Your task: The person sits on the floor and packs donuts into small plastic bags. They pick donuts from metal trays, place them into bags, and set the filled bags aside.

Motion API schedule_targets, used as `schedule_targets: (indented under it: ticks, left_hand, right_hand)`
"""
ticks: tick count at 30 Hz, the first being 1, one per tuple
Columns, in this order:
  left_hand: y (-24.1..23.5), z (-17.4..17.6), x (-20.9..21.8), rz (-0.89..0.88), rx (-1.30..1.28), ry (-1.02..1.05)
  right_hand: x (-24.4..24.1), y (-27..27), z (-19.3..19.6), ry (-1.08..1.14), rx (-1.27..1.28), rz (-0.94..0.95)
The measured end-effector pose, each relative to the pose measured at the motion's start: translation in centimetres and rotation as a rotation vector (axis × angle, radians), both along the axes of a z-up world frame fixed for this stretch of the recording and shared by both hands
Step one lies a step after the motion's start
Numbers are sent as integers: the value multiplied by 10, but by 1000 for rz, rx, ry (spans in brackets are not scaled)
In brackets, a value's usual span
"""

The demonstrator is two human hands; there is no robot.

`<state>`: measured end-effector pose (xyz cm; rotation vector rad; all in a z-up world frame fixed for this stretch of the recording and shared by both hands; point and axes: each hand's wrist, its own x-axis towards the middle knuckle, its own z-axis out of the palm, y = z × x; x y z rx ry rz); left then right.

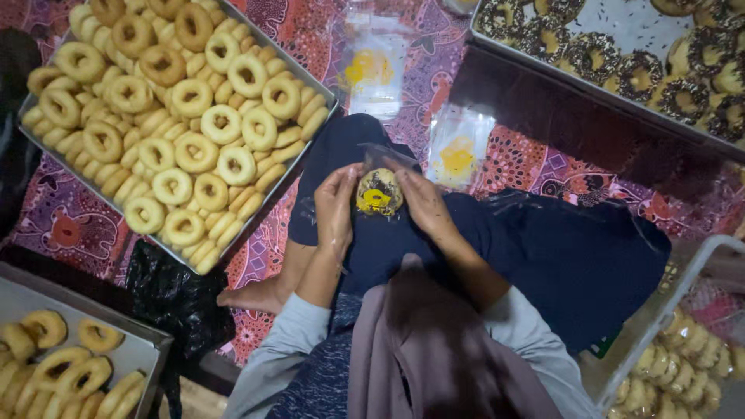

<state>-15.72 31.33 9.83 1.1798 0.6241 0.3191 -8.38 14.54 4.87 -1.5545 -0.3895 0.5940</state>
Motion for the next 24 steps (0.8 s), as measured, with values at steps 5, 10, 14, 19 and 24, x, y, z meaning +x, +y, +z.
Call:
schedule_targets:
  ticks: [5, 10, 14, 19, 24]
  left_hand:
    - [9, -2, 19, -127, -26, 37]
    - [8, 25, 23, 43, 42, -203]
    - [-1, 33, 18, 116, 459, -111]
    - [-17, 8, 23, -11, 925, 40]
    - [-84, -54, 107, -336, 829, -96]
  right_hand:
    - [11, 13, 62, -214, -30, -141]
    - [31, 24, 92, -484, 20, -452]
    - [26, 26, 65, -472, -123, -369]
    - [18, -1, -39, -107, -70, -393]
    - [92, -89, -132, 190, -139, -636]
